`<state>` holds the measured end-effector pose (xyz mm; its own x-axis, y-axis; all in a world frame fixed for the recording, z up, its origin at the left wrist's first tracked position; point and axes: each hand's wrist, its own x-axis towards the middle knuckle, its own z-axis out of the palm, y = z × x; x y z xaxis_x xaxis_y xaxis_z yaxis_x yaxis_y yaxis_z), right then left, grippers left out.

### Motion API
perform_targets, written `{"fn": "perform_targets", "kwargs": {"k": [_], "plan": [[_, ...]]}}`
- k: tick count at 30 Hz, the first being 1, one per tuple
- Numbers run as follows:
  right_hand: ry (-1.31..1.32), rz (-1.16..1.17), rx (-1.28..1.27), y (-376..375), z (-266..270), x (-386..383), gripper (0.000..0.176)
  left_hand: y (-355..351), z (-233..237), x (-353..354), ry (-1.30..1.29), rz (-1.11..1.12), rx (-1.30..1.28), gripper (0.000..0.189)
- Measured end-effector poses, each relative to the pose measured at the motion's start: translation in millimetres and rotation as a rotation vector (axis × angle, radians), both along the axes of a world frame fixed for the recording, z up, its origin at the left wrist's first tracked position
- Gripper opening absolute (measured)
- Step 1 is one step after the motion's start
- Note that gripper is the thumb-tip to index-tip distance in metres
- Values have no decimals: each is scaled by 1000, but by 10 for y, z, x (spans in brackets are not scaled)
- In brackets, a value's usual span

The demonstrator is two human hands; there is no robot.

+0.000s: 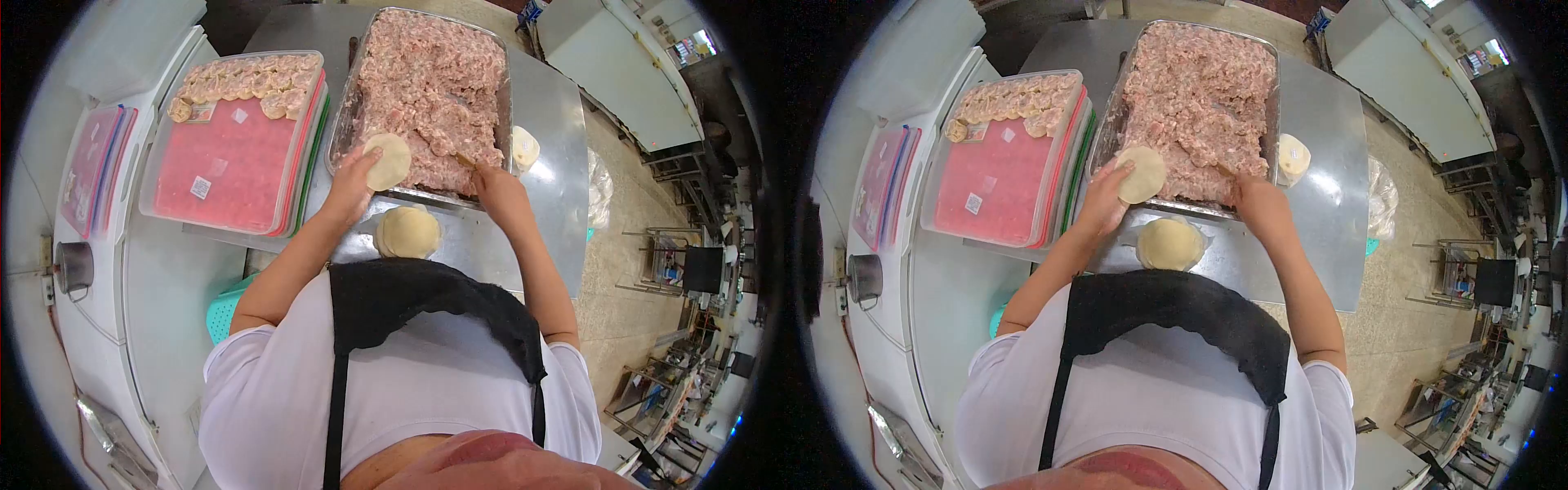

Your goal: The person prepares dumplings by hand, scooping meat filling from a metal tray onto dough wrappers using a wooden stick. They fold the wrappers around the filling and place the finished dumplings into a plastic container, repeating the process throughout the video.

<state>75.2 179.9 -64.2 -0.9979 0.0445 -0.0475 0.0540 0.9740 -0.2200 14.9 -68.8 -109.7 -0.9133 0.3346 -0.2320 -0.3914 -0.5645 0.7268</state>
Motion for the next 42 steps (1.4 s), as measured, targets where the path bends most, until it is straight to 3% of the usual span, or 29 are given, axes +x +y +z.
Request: {"fn": "perform_targets", "kwargs": {"k": [5, 7, 8, 10, 11, 13, 17, 19, 20, 22, 23, 25, 26, 29, 32, 35, 36, 38, 41, 42], "plan": [[-32, -39, -101, 2, -65, 33, 27, 252, -71, -64, -177, -93, 150, 33], [-73, -57, -441, 60, -126, 32, 27, 363, -39, -82, -228, -66, 138, 34], [-73, -55, -440, 82, -152, 37, 27, 374, -25, -102, -228, -64, 138, 34], [-75, -100, -711, 94, -154, 62, 28, 394, 28, -161, -190, -29, 214, 34], [-71, -102, -713, 118, -144, 63, 28, 401, 60, -198, -187, -32, 212, 34], [-94, -186, -958, 139, -76, 28, 28, 403, 133, -270, -113, 134, 289, 33], [48, -172, -1088, -25, 199, -28, 27, 484, 298, -359, -147, 134, 315, 31], [-25, -199, -1134, -70, 272, -91, 30, 563, 422, -357, 67, -31, 520, 37], [-24, -194, -1134, -102, 207, -131, 30, 595, 490, -366, 71, -29, 521, 37], [57, 0, -790, -183, 49, -172, 31, 620, 692, -359, -173, 123, 588, 56], [59, 1, -792, -121, 41, -149, 31, 604, 660, -378, -171, 123, 587, 56], [255, 191, -322, -58, 296, -74, 29, 542, 500, -450, -263, 215, 563, 70], [112, 174, -165, -43, 514, -10, 25, 516, 416, -472, -259, 216, 562, 70], [308, 197, -90, -133, 665, 84, 24, 528, 332, -466, -177, 228, 502, 72], [290, 314, -42, 105, 297, -140, 22, 524, 581, -344, -204, 232, 453, 71], [270, 276, 86, -156, 1009, 77, 21, 433, 605, -407, -241, 175, 405, 68], [314, 274, -57, -241, 953, 58, 22, 437, 487, -514, -219, 163, 398, 68], [280, 323, -106, -140, 667, -97, 22, 424, 481, -544, -201, 147, 389, 67], [211, 361, -91, -2, 839, -123, 24, 346, 631, -501, -230, 140, 454, 67], [228, 305, -229, 50, 907, -95, 26, 290, 585, -515, -86, 25, 437, 59]]}}
